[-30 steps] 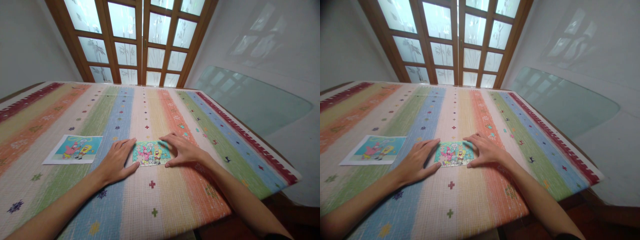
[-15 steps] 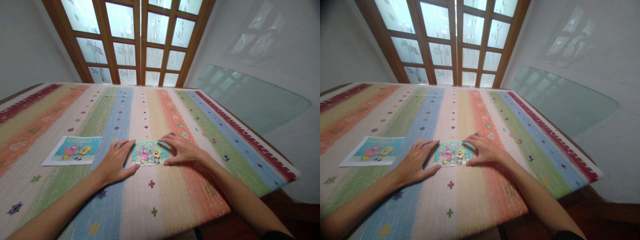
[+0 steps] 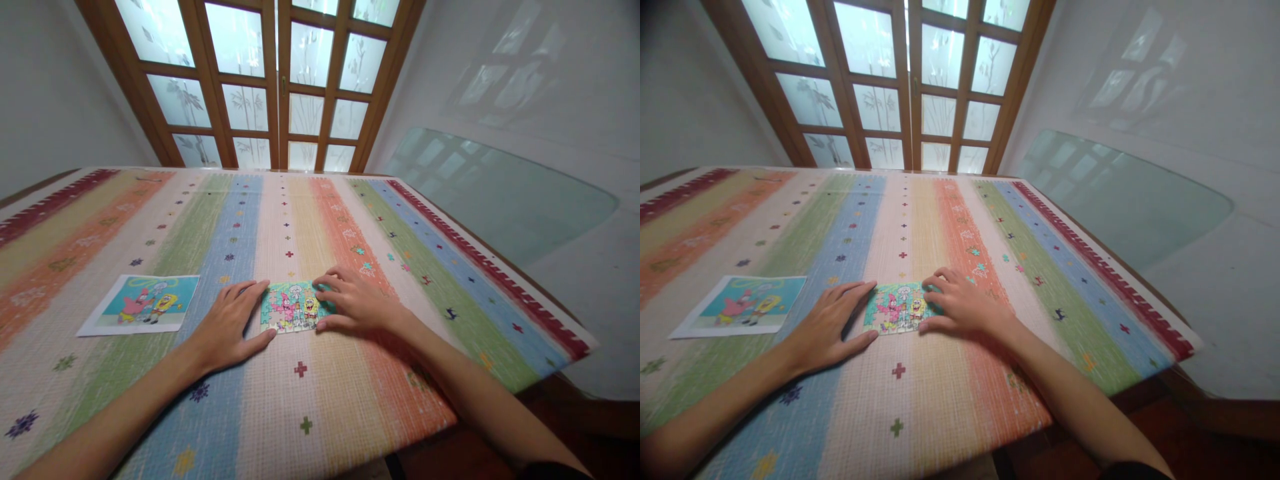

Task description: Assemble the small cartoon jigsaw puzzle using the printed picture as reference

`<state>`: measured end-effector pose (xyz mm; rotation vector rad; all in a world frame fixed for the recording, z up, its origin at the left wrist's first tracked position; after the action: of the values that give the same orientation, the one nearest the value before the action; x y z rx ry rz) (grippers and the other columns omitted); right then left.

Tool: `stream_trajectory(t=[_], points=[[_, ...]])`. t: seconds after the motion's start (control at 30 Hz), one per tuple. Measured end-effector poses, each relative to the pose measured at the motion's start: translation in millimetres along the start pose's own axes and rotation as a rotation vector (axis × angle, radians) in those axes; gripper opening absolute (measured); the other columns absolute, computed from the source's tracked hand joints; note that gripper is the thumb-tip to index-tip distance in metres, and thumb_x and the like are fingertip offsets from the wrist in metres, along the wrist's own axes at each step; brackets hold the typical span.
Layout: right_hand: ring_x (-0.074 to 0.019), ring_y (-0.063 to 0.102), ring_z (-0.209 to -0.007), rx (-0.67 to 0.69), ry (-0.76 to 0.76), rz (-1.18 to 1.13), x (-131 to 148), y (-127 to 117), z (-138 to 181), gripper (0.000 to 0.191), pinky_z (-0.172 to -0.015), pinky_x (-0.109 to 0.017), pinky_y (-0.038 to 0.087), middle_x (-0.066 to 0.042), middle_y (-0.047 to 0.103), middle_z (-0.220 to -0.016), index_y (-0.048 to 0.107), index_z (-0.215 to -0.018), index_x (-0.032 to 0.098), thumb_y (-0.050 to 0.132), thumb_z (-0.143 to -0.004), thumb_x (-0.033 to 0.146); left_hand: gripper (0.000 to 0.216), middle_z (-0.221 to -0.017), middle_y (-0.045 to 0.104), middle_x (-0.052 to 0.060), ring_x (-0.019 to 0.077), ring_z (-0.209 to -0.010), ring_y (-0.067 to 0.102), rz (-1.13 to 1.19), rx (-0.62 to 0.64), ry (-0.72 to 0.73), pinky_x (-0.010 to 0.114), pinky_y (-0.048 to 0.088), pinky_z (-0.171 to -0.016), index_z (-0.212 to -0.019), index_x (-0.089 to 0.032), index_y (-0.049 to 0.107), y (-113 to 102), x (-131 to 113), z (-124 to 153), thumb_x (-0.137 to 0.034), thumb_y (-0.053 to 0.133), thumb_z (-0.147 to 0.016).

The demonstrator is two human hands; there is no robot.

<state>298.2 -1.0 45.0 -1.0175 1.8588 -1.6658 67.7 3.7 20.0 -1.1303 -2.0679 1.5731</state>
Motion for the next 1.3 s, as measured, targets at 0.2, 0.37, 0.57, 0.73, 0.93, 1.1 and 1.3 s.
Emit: stream_trajectory(t=[0.2,0.37,0.57,0.73,0.93,1.1,1.3], points=[[-0.0291,0.056,-0.101,0.009,-0.037,0.264,21.5,9.2,-4.1,0.055,-0.087,-0.043,0.047,-0.015,0.070,-0.107,0.072,-0.096,0.014,0.053,-0.096,0.066,0.071,-0.139,0.059,0.019,0.0379,-0.128,0.052,0.004,0.022,-0.011,0.053,0.044,-0.105,-0.149,-0.012,0.039,1.6,0.3,-0.2,-0.053,0.055,-0.094],[-0.0292,0.056,-0.100,-0.023,-0.029,0.221,20.4,6.2,-3.9,0.050,-0.084,-0.042,0.046,-0.014,0.071,-0.106,0.072,-0.101,0.014,0.059,-0.095,0.063,0.069,-0.140,0.059,0.019,0.0377,-0.127,0.053,0.002,0.026,-0.009,0.054,0.044,-0.105,-0.149,-0.014,0.040,1.9,1.8,0.3,-0.052,0.055,-0.094],[-0.0265,0.057,-0.101,-0.021,-0.012,0.056,9.9,6.8,-2.9,0.036,-0.088,-0.042,0.046,-0.011,0.072,-0.110,0.072,-0.104,0.018,0.058,-0.100,0.052,0.068,-0.139,0.059,0.019,0.0371,-0.126,0.053,-0.012,0.014,0.022,0.053,0.045,-0.104,-0.149,-0.013,0.039,0.8,0.9,0.8,-0.051,0.053,-0.095],[-0.0245,0.058,-0.103,-0.084,-0.005,-0.043,-0.9,3.8,-1.3,0.026,-0.094,-0.041,0.047,-0.009,0.072,-0.115,0.072,-0.109,0.021,0.056,-0.103,0.041,0.068,-0.139,0.059,0.018,0.0366,-0.126,0.054,0.001,0.006,0.029,0.052,0.045,-0.104,-0.150,-0.014,0.038,0.4,0.3,0.4,-0.050,0.054,-0.095],[-0.0259,0.059,-0.102,-0.125,0.137,0.024,-46.1,-8.8,8.2,0.024,-0.091,-0.041,0.049,-0.012,0.071,-0.112,0.073,-0.106,0.020,0.050,-0.102,0.021,0.068,-0.140,0.058,0.018,0.0373,-0.126,0.053,-0.001,0.020,0.041,0.053,0.044,-0.104,-0.151,-0.015,0.034,1.1,0.7,0.6,-0.051,0.052,-0.096],[-0.0267,0.062,-0.101,-0.078,0.388,0.135,-100.2,-27.8,33.4,0.018,-0.090,-0.039,0.049,-0.013,0.071,-0.110,0.075,-0.100,0.020,0.058,-0.096,0.019,0.069,-0.142,0.056,0.019,0.0382,-0.127,0.052,0.007,0.035,0.030,0.055,0.044,-0.103,-0.152,-0.016,0.032,3.4,2.2,1.2,-0.052,0.052,-0.096],[-0.0217,0.069,-0.089,0.054,0.886,0.213,-167.7,-60.7,102.4,0.033,-0.074,-0.026,0.048,-0.008,0.076,-0.094,0.078,-0.098,0.020,0.061,-0.076,0.002,0.066,-0.140,0.058,0.018,0.0377,-0.126,0.052,0.008,0.035,0.029,0.055,0.044,-0.104,-0.150,-0.016,0.034,3.0,0.7,0.3,-0.052,0.051,-0.097]])
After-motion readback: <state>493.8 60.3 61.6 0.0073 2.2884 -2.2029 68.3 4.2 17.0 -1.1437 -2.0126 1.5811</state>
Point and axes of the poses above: each hand's wrist, its own z-axis away from the middle knuckle, its own y-axis out of the palm, x = y × z, the point moved 6 cm from there along -z, towards the middle knuckle
